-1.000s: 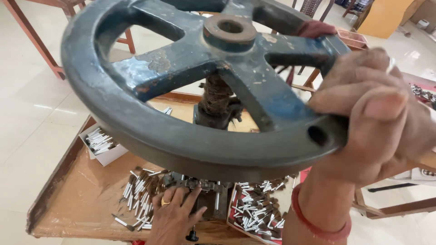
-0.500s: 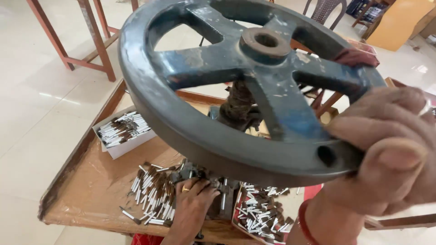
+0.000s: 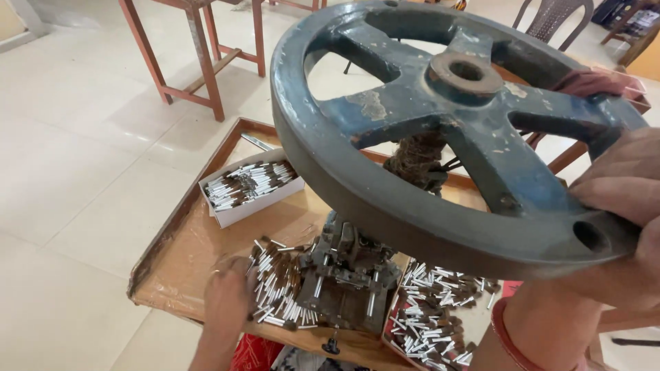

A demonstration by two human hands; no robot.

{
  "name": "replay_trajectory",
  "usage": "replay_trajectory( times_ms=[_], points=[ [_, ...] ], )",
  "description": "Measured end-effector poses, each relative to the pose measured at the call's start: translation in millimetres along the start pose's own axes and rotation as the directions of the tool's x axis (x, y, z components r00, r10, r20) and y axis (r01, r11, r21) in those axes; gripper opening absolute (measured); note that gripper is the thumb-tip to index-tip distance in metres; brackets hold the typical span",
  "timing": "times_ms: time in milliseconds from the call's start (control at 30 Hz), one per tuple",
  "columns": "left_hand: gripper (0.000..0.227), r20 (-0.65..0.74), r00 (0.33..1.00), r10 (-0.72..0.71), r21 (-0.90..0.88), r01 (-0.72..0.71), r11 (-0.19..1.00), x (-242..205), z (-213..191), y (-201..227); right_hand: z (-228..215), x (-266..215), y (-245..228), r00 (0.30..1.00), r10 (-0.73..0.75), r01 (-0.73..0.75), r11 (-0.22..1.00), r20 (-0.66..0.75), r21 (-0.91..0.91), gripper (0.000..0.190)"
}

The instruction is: Inserting small metal pins into a manual assembly machine and rotating a large wheel to process them.

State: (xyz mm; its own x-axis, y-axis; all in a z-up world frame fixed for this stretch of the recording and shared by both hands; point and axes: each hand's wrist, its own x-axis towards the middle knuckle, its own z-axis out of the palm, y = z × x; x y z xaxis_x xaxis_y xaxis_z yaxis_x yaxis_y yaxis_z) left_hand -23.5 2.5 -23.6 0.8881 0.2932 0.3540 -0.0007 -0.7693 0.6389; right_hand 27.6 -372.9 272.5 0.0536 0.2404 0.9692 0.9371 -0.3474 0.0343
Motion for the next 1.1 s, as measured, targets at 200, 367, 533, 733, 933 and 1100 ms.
replay_trajectory(
  times_ms=[200,367,533,733,933,1100],
  points=[
    [0.019,0.045,0.995,0.085,0.209,-0.092,0.974,13.0,-2.2,-47.5,7.8,-8.9,19.5,0.986,-0.147,0.142,0.988,-0.081,-0.068,0.031],
    [0.017,0.068,0.996,-0.058,0.07,0.053,0.996,2.4,-24.8,-1.8,20.2,24.9,-2.3,0.978,-0.143,0.142,0.99,-0.151,-0.019,0.035],
    [0.012,-0.032,0.989,0.144,-0.35,-0.146,0.925,-31.2,15.1,81.8,19.1,48.2,3.4,0.949,-0.309,0.311,0.95,-0.058,0.027,0.036],
    [0.016,0.116,0.928,0.355,-0.174,-0.333,0.927,-29.0,52.6,112.2,20.2,35.5,-4.1,0.972,-0.127,0.153,0.981,-0.196,0.122,0.042],
    [0.056,0.086,0.899,0.43,-0.168,-0.412,0.896,-22.4,23.6,119.1,20.7,36.1,-6.0,0.981,-0.089,0.109,0.988,-0.173,0.112,0.045],
    [0.07,0.22,0.829,0.513,-0.032,-0.52,0.854,-23.7,32.3,92.9,20.7,33.5,-8.1,0.983,-0.031,0.056,0.989,-0.184,0.135,0.044]
  ],
)
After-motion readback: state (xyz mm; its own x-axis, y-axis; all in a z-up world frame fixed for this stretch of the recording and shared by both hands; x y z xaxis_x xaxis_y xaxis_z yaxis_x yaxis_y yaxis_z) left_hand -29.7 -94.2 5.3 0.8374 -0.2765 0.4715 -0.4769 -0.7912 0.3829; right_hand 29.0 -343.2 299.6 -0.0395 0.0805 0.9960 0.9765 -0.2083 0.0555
